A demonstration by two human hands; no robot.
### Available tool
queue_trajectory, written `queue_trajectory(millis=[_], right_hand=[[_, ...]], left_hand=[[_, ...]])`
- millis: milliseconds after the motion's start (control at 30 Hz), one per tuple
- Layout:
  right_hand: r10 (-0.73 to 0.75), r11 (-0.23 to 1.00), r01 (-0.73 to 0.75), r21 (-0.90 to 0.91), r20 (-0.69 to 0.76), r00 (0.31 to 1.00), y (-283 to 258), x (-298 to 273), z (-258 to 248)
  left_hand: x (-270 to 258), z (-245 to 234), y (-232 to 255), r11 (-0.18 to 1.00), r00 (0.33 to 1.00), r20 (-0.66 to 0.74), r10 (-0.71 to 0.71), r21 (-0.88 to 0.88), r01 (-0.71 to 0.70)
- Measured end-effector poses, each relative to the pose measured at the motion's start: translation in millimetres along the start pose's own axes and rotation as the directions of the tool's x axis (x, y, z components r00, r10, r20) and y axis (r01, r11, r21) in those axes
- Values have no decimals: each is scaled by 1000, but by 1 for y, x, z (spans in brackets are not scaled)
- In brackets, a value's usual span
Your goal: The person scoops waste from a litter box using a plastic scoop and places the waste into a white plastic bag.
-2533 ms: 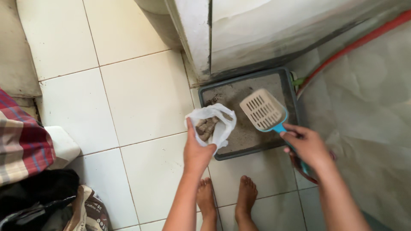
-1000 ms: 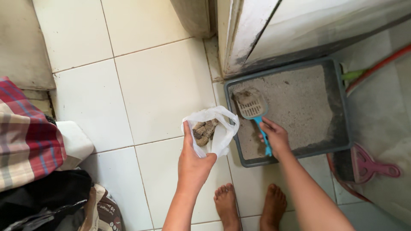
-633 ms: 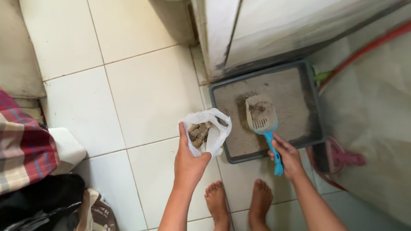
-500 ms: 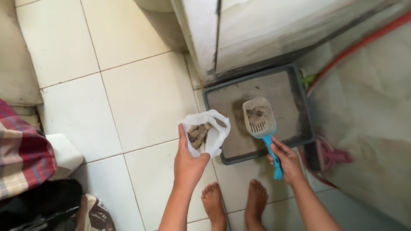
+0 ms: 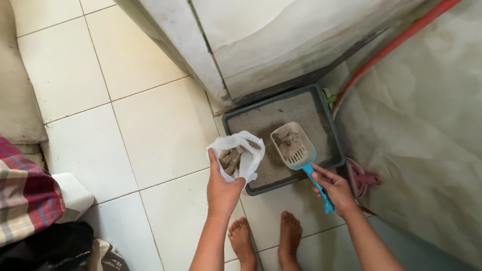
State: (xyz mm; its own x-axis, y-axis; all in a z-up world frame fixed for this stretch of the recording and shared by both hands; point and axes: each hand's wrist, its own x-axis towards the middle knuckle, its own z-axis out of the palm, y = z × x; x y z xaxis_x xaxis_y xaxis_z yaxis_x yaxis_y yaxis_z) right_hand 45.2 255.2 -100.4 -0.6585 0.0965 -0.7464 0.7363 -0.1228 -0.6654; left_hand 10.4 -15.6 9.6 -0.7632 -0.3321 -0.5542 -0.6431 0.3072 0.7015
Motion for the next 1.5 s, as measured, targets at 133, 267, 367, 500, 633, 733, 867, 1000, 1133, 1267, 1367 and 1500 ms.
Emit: queue_trajectory(millis=[133, 267, 367, 500, 633, 733, 867, 1000, 1133, 1267, 1367, 1500], right_hand=[[8, 998, -6, -57, 38, 999, -7, -5, -10], [5, 1000, -5, 6, 30, 1000, -10, -8, -11], [6, 999, -6, -43, 5, 1000, -13, -8, -14], [-23, 999, 24, -38, 27, 999, -17, -7, -19], [-28, 993, 32, -115, 35, 999, -32, -15, -22], [-61, 966, 69, -251, 39, 997, -56, -32, -22], [-39, 933, 62, -354, 72, 997, -93, -58, -8], [-414, 427, 463, -777, 287, 864, -116, -87, 26], [-510, -79, 424, -902, 402, 760, -117, -101, 64], [-551, -134, 426, -895, 424, 719, -111, -104, 74], [-595, -85, 428, -900, 391, 702, -109, -107, 72], [-610, 160, 423, -892, 247, 753, -107, -103, 56]], left_hand=[[-3, 3, 3, 999, 1000, 9, -30, 18, 30], [-4, 8, 0, 999, 999, 10, -40, 30, 40], [-4, 10, -3, 1000, 1000, 6, 6, 22, -7], [-3, 17, -5, 999, 999, 5, 42, 7, -42], [-1, 19, -2, 999, 999, 37, -4, 51, 2], [-1, 21, 1, 995, 998, 61, -6, 96, 0], [0, 25, 3, 989, 989, 136, 54, 129, -71], [-3, 34, 6, 983, 984, 176, 15, 179, -47], [-8, 39, 11, 993, 979, 201, 37, 105, -59], [-8, 42, 10, 995, 982, 189, 2, 96, -21], [-6, 41, 5, 995, 988, 137, 73, 59, -81], [-4, 38, 1, 998, 991, 127, -46, 45, 41]])
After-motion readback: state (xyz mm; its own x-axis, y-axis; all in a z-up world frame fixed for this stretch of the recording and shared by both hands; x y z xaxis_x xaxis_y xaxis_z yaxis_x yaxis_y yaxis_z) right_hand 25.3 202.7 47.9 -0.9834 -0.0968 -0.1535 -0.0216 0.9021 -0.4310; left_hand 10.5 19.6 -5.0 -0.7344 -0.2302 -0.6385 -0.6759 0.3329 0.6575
